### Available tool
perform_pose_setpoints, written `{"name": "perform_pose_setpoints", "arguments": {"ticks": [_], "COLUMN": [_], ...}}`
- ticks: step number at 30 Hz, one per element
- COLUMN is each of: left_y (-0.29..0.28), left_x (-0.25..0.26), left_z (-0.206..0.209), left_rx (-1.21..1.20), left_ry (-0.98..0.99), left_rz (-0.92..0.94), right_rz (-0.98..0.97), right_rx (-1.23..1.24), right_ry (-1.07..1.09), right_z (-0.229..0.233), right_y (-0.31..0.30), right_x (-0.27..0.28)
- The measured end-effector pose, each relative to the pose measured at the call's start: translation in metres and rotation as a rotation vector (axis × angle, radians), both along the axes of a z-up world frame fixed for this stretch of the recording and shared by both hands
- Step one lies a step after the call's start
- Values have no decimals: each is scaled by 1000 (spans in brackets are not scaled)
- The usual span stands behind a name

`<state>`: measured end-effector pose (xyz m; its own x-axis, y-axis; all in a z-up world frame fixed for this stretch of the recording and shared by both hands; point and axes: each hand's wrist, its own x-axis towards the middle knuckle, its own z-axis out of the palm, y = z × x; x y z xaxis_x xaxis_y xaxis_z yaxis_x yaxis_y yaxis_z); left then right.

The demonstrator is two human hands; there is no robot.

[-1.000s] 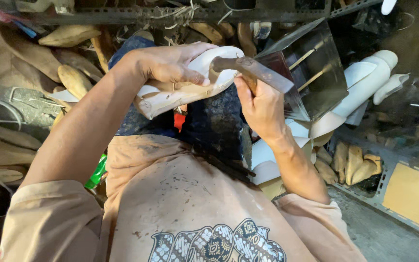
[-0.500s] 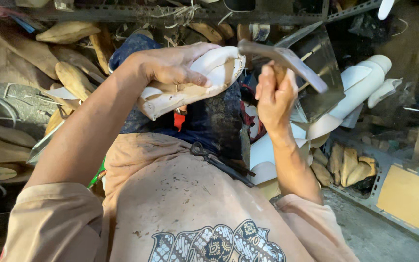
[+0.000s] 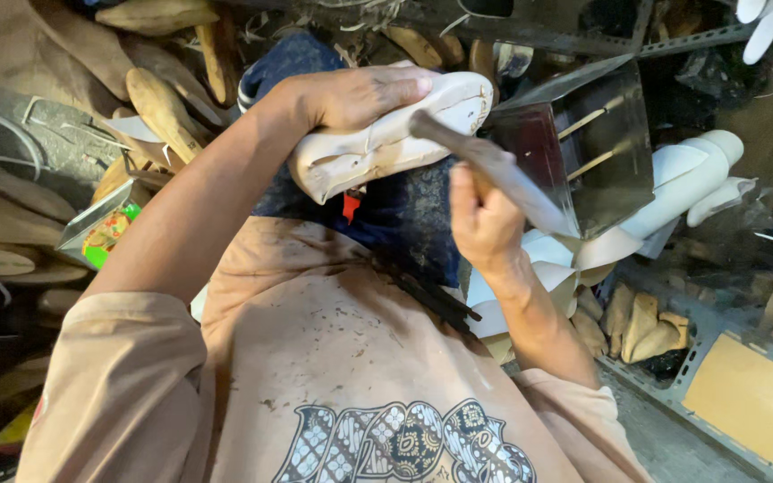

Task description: The person assembles a shoe by hand, using a hammer and pliers to pull and secure the material over a shoe last and then trimming the excess.

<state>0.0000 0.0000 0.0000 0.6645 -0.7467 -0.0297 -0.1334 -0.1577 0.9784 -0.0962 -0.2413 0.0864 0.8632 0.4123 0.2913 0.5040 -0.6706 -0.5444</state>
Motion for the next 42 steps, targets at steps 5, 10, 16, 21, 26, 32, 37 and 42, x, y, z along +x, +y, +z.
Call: {"name": "perform_pose_setpoints", "arguments": {"ticks": [5,10,16,21,26,32,37,42], "left_y": [-1,-2,0,-3,2,6,7,-5], "left_x": [5,9,6,11,8,8,-9,-114], "left_z": [-1,-2,3,-7,-3,3,11,74], "left_rx": [45,-53,-23,-71,-37,-28,-33,440], "left_ry": [52,35,153,98,132,78,-32,-692], "left_rz": [17,3,27,40,41,26,42,294], "right_rz": [100,252,211,203,110,133,-32,-452], "right_rx": [-69,-118,-97,-212,-99,-104,-123,190], "right_ry": [-145,11,-14,-64,21,-119,-70,40], "right_z": [-4,4,2,-12,-6,-8,1,16], "right_y": [10,31,52,46,23,6,-17,-68], "right_x": [-16,-12,-19,-20,-12,3,10,-7]}}
